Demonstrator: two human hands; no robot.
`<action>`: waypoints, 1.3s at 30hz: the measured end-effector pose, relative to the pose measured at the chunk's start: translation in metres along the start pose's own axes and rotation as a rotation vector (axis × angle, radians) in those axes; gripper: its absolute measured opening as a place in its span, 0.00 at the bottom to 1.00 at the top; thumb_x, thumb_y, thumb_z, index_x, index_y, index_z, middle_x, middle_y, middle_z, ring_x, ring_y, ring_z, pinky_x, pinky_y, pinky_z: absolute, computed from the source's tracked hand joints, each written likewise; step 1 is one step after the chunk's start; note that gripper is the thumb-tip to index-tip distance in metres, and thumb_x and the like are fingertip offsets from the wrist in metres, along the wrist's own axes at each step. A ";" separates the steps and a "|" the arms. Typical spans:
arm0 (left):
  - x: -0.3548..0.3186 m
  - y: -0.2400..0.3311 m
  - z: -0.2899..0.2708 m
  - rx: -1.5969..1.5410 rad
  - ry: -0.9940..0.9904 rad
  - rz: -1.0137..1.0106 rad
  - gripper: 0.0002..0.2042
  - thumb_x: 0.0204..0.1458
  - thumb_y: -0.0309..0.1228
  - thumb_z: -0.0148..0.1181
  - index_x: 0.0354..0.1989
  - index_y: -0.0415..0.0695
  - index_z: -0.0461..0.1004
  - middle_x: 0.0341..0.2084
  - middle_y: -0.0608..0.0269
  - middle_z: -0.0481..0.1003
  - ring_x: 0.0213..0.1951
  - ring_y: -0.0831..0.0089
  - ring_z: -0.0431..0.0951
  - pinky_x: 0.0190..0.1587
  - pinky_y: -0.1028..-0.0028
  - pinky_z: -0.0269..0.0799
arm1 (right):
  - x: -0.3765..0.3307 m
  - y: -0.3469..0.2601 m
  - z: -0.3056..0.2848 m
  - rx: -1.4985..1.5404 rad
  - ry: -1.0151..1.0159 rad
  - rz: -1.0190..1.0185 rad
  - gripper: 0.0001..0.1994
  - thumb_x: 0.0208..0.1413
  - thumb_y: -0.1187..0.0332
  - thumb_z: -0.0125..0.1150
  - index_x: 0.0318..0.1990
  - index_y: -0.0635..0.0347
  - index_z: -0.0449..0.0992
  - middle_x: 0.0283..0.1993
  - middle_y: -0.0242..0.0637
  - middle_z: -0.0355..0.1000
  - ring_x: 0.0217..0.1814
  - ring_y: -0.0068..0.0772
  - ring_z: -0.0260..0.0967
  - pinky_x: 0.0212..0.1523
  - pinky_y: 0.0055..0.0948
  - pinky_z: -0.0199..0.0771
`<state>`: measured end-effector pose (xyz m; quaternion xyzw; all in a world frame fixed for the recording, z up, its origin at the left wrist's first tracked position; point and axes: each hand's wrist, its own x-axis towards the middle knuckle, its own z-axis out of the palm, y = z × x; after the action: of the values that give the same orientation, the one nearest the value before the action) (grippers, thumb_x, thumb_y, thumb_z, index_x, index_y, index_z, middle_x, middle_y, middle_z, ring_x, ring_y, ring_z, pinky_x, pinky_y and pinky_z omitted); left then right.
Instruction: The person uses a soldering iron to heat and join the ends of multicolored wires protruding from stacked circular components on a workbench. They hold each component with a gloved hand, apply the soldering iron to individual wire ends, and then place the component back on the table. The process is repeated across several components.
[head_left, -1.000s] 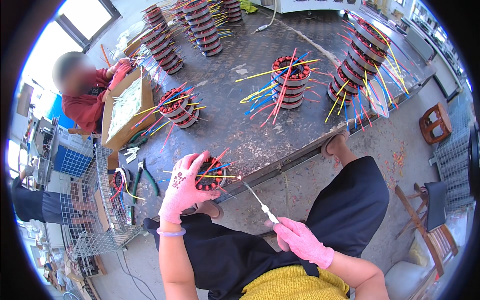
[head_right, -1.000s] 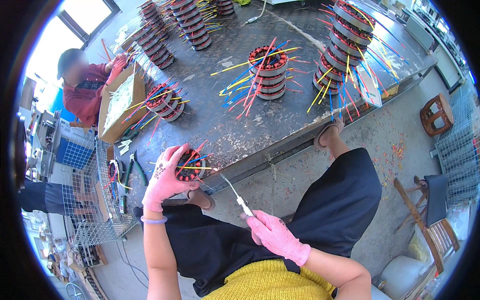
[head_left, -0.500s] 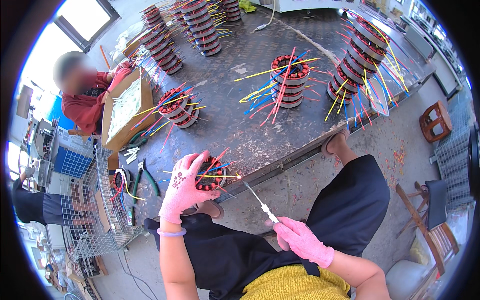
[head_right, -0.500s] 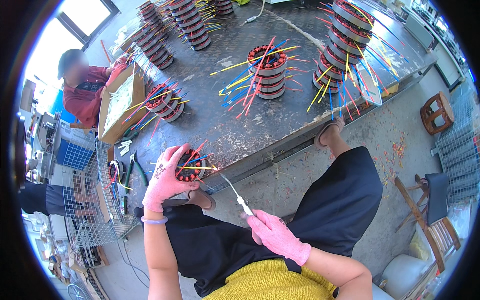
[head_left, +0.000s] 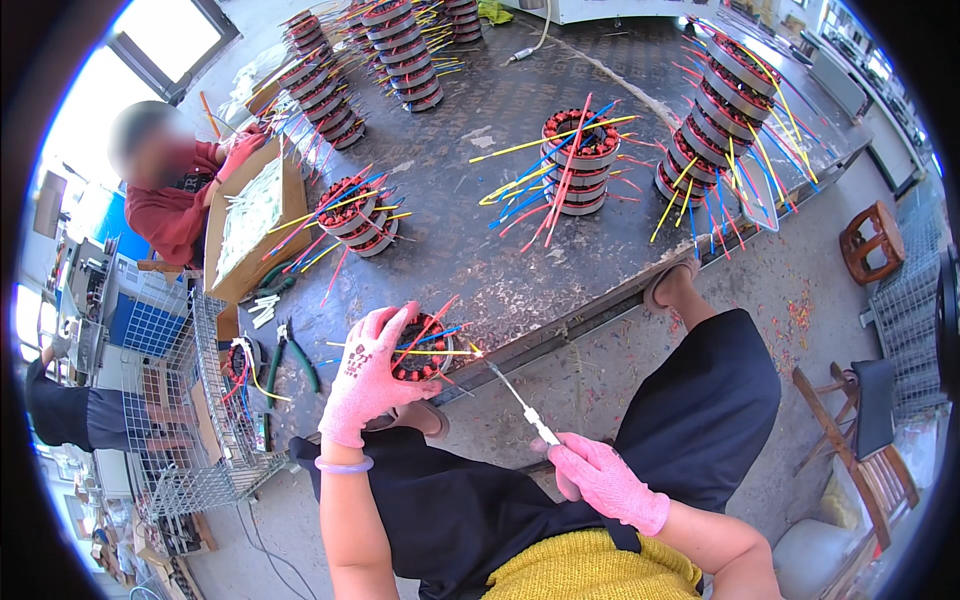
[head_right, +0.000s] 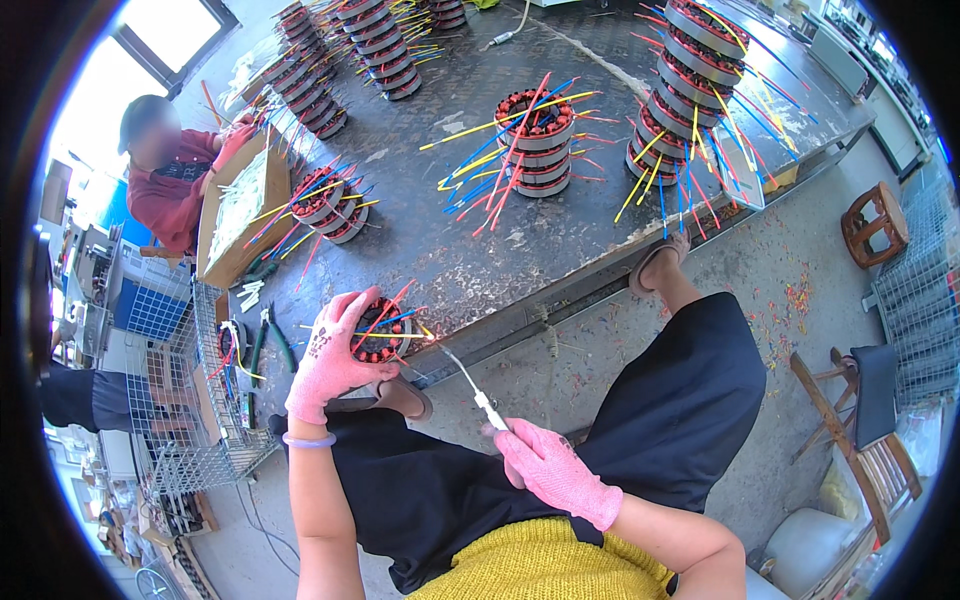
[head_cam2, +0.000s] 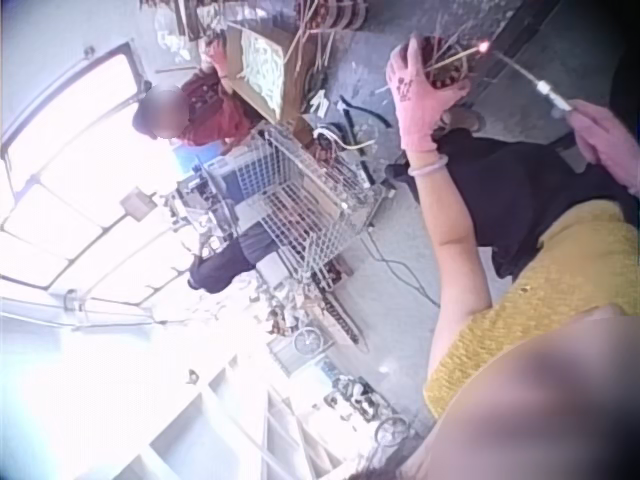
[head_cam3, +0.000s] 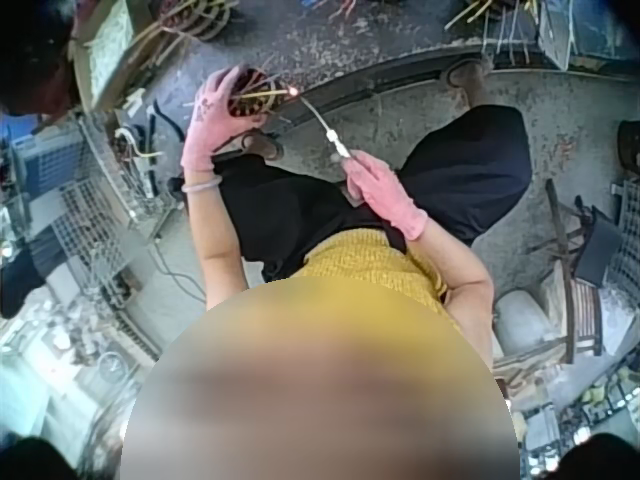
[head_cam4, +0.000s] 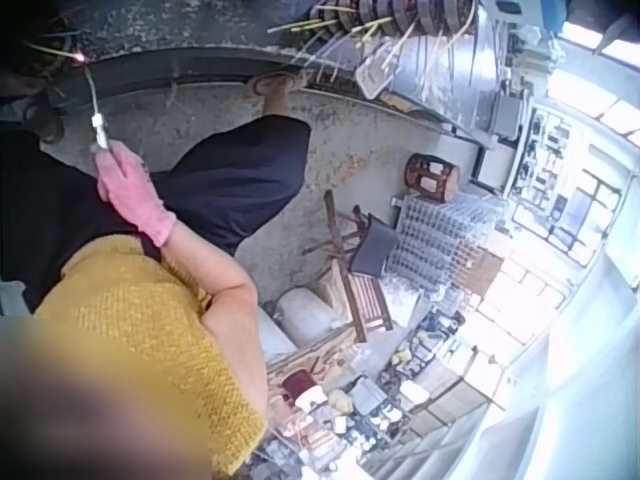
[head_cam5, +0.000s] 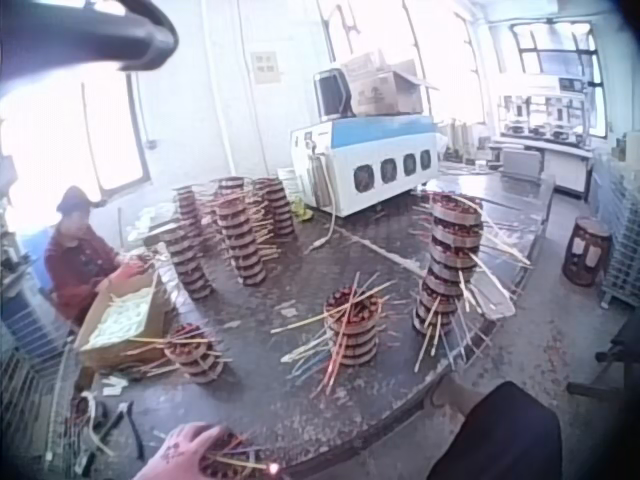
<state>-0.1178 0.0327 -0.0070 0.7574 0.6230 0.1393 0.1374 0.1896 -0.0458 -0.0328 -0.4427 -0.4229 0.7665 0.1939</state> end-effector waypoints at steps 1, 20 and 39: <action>0.000 0.000 0.000 -0.001 0.001 0.001 0.49 0.25 0.38 0.79 0.64 0.43 0.65 0.54 0.51 0.68 0.58 0.51 0.67 0.63 0.59 0.61 | 0.000 -0.001 0.000 0.003 -0.001 0.000 0.17 0.70 0.58 0.45 0.53 0.61 0.74 0.22 0.26 0.63 0.24 0.15 0.58 0.27 0.21 0.60; 0.000 -0.003 -0.003 0.038 -0.039 0.069 0.49 0.24 0.35 0.78 0.65 0.46 0.64 0.59 0.53 0.67 0.63 0.52 0.63 0.73 0.53 0.44 | 0.001 -0.003 0.000 0.064 0.028 0.009 0.18 0.69 0.62 0.46 0.56 0.63 0.74 0.21 0.25 0.61 0.22 0.15 0.54 0.26 0.19 0.56; -0.001 -0.006 0.000 0.023 -0.010 0.058 0.50 0.24 0.37 0.79 0.65 0.46 0.63 0.59 0.53 0.66 0.65 0.46 0.58 0.71 0.53 0.49 | 0.004 -0.001 0.000 0.015 -0.027 -0.004 0.19 0.70 0.58 0.44 0.58 0.61 0.71 0.22 0.25 0.63 0.23 0.15 0.57 0.26 0.20 0.58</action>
<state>-0.1230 0.0332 -0.0092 0.7774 0.6015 0.1323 0.1278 0.1875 -0.0424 -0.0343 -0.4300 -0.4206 0.7752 0.1928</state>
